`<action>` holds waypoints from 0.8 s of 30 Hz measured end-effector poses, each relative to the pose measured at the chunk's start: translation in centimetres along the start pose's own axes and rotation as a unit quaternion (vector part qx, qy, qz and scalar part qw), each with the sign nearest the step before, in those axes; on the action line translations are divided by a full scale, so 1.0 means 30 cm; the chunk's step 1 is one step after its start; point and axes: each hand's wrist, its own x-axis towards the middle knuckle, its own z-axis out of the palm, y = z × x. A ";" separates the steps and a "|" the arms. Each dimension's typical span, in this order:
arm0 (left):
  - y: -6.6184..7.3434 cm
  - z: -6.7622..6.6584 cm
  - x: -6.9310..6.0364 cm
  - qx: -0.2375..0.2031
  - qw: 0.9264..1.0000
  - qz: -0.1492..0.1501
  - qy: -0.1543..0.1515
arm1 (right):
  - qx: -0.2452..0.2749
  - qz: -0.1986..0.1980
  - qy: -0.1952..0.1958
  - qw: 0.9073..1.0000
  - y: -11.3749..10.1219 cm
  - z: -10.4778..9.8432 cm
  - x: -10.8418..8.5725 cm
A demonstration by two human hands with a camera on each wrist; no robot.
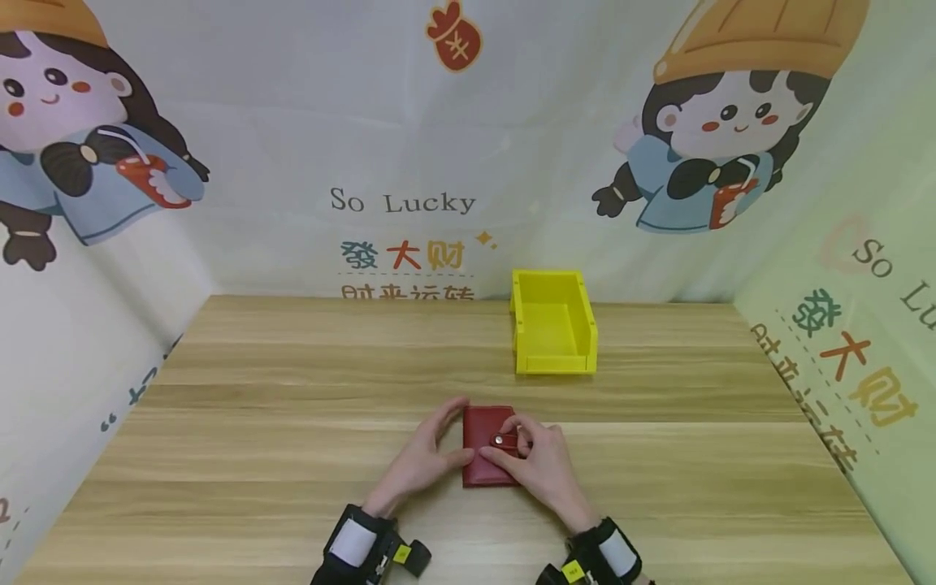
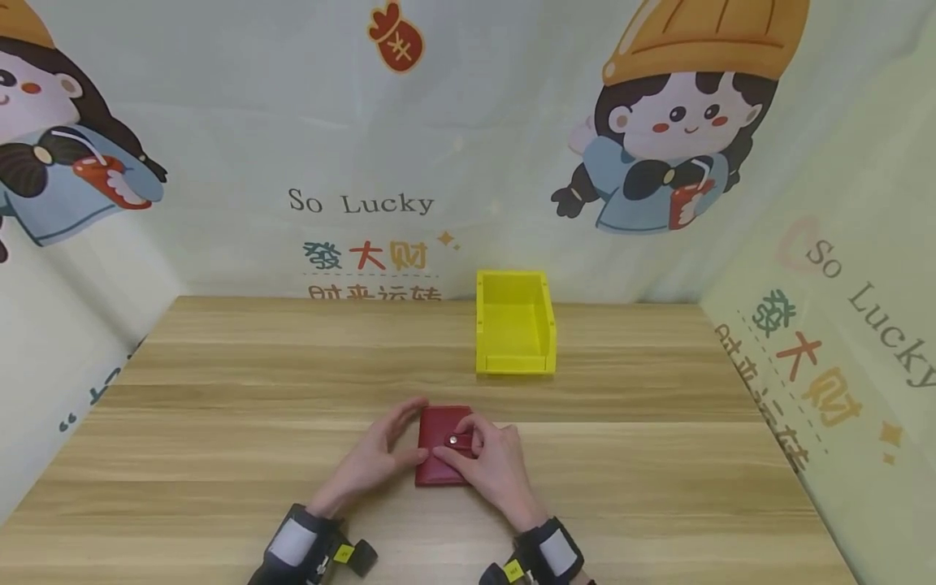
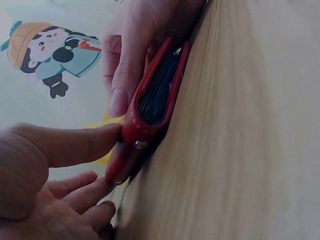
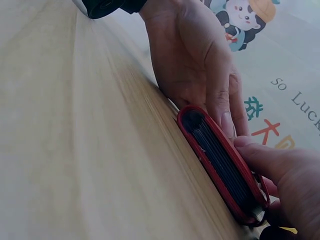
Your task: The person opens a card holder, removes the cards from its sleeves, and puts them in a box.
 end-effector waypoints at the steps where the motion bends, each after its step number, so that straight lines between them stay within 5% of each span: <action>1: 0.000 -0.002 -0.002 0.009 1.000 0.003 -0.004 | -0.005 -0.001 0.000 1.000 0.001 0.001 0.002; 8: 0.005 0.002 -0.002 0.061 0.998 0.013 -0.018 | -0.073 -0.008 0.018 0.997 0.008 0.010 0.011; 24: -0.002 0.005 -0.003 0.059 0.998 0.018 -0.013 | -0.155 -0.099 0.067 0.981 0.015 0.026 0.004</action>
